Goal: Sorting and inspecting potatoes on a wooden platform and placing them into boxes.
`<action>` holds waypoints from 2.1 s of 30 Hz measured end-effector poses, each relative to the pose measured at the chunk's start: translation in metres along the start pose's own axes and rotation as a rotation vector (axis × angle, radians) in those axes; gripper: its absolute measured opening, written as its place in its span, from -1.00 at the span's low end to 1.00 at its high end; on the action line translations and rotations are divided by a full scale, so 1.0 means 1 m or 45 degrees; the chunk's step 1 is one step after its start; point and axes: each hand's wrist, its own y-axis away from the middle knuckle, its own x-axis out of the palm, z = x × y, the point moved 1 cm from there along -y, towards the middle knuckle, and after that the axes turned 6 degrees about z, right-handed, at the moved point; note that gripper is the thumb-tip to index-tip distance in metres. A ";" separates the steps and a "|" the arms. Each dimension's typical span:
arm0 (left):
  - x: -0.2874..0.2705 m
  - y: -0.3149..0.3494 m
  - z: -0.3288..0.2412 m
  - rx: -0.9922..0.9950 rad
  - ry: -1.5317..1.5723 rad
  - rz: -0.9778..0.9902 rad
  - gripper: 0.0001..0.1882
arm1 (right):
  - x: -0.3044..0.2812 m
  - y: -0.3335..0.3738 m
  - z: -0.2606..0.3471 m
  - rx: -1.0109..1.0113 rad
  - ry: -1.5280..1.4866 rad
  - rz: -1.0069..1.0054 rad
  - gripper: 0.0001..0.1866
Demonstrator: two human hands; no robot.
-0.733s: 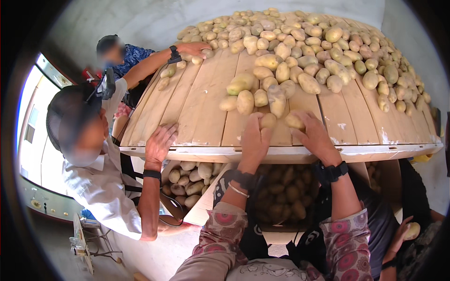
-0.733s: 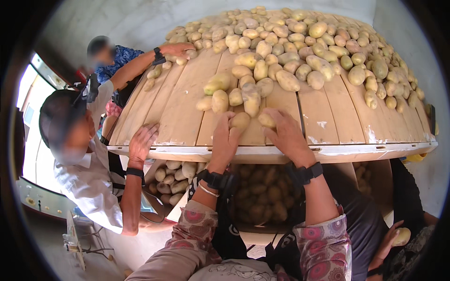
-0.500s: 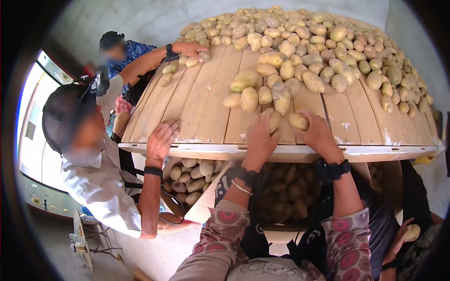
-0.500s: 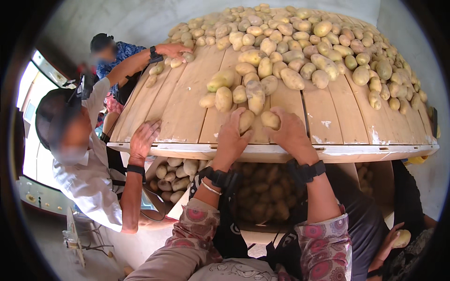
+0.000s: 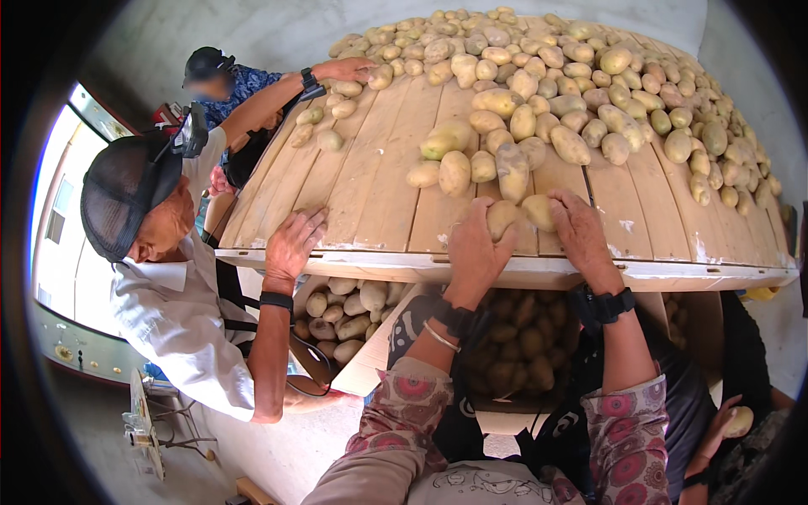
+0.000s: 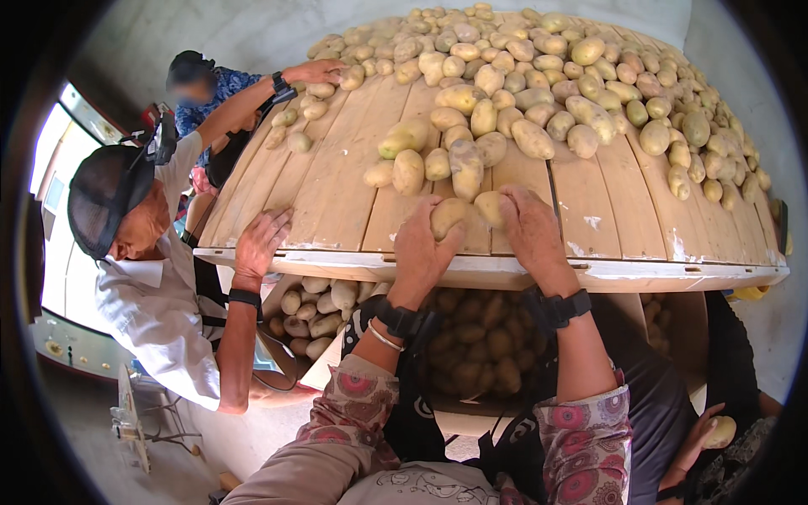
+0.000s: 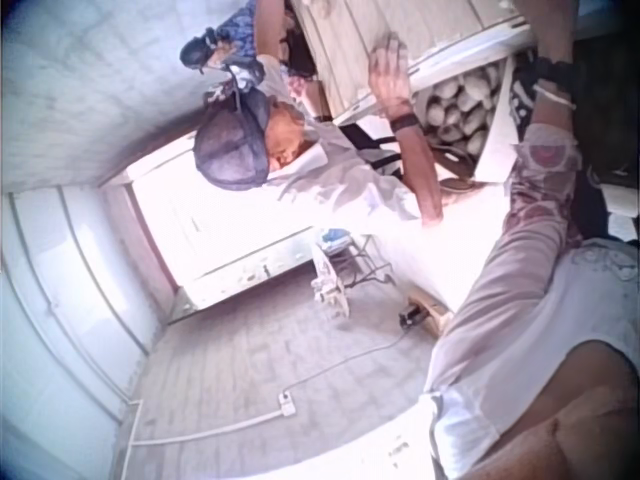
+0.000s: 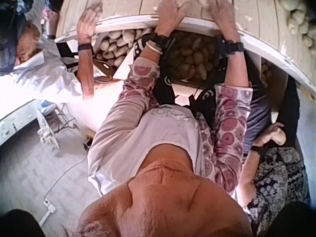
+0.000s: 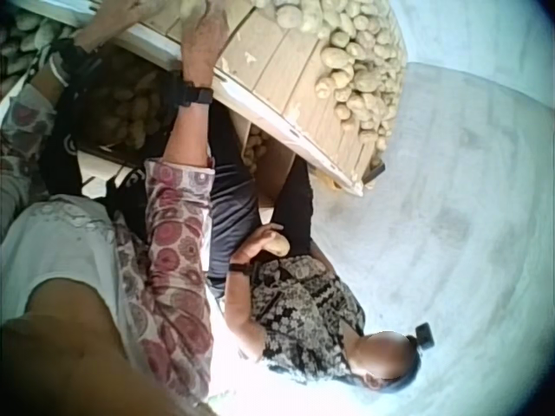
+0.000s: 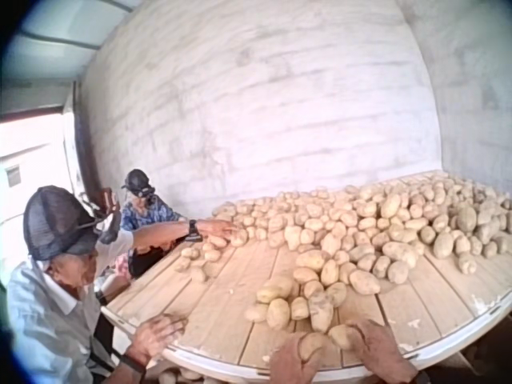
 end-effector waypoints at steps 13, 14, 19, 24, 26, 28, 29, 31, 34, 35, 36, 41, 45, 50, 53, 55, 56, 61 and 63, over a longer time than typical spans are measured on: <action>-0.001 0.000 0.017 0.134 -0.135 -0.179 -0.61 | -0.001 0.008 0.039 0.291 0.082 0.291 -0.49; -0.001 -0.001 0.017 0.129 -0.135 -0.180 -0.61 | 0.000 0.010 0.038 0.248 0.019 0.324 -0.53; 0.003 -0.003 0.014 0.156 -0.179 -0.130 -0.55 | 0.009 0.011 0.022 -0.226 0.031 0.191 -0.62; 0.001 -0.006 0.015 0.114 -0.205 -0.103 -0.53 | 0.023 0.013 0.022 -0.285 0.118 0.172 -0.61; -0.001 -0.004 0.015 0.049 -0.233 -0.101 -0.53 | 0.025 0.013 0.031 -0.214 0.220 0.155 -0.60; -0.002 -0.007 0.017 -0.012 -0.234 -0.054 -0.51 | 0.025 0.013 0.032 -0.142 0.328 0.132 -0.58; -0.001 -0.007 0.017 -0.011 -0.233 -0.052 -0.51 | 0.025 0.012 0.029 -0.102 0.348 0.142 -0.57; 0.002 -0.008 0.016 0.007 -0.196 -0.017 -0.52 | 0.024 0.010 0.026 -0.057 0.369 0.154 -0.56; 0.002 -0.008 0.016 0.078 -0.043 -0.045 -0.51 | 0.019 0.004 0.026 0.030 0.299 0.163 -0.60; 0.001 -0.007 0.017 0.075 -0.046 -0.046 -0.51 | 0.015 0.002 0.029 0.134 0.141 0.223 -0.61; 0.001 -0.006 0.017 0.046 -0.031 -0.022 -0.52 | 0.013 0.001 0.031 0.236 -0.017 0.282 -0.63; 0.004 -0.003 0.008 0.074 0.261 0.006 -0.55 | 0.019 0.000 0.020 0.087 -0.102 0.144 -0.73; 0.006 -0.003 0.012 0.144 -0.015 -0.063 -0.53 | 0.016 -0.001 0.026 -0.086 0.221 -0.209 -0.77; 0.002 -0.006 0.011 0.227 0.122 -0.126 -0.53 | 0.009 0.001 0.021 0.013 0.130 0.047 -0.76; 0.000 -0.007 0.009 0.277 0.017 0.005 -0.52 | 0.011 0.005 0.024 -0.062 0.216 0.103 -0.70; 0.003 -0.006 0.007 0.178 0.060 0.054 -0.52 | 0.012 0.007 0.023 -0.129 0.321 0.115 -0.64; 0.003 -0.006 0.006 0.179 0.064 0.057 -0.52 | 0.013 0.008 0.022 -0.093 0.356 0.113 -0.59; -0.005 0.000 0.009 0.067 0.046 0.056 -0.53 | 0.012 0.010 0.021 0.109 0.439 0.140 -0.49; -0.005 0.005 0.011 0.039 0.036 0.069 -0.52 | 0.012 0.012 0.021 0.119 0.402 0.113 -0.54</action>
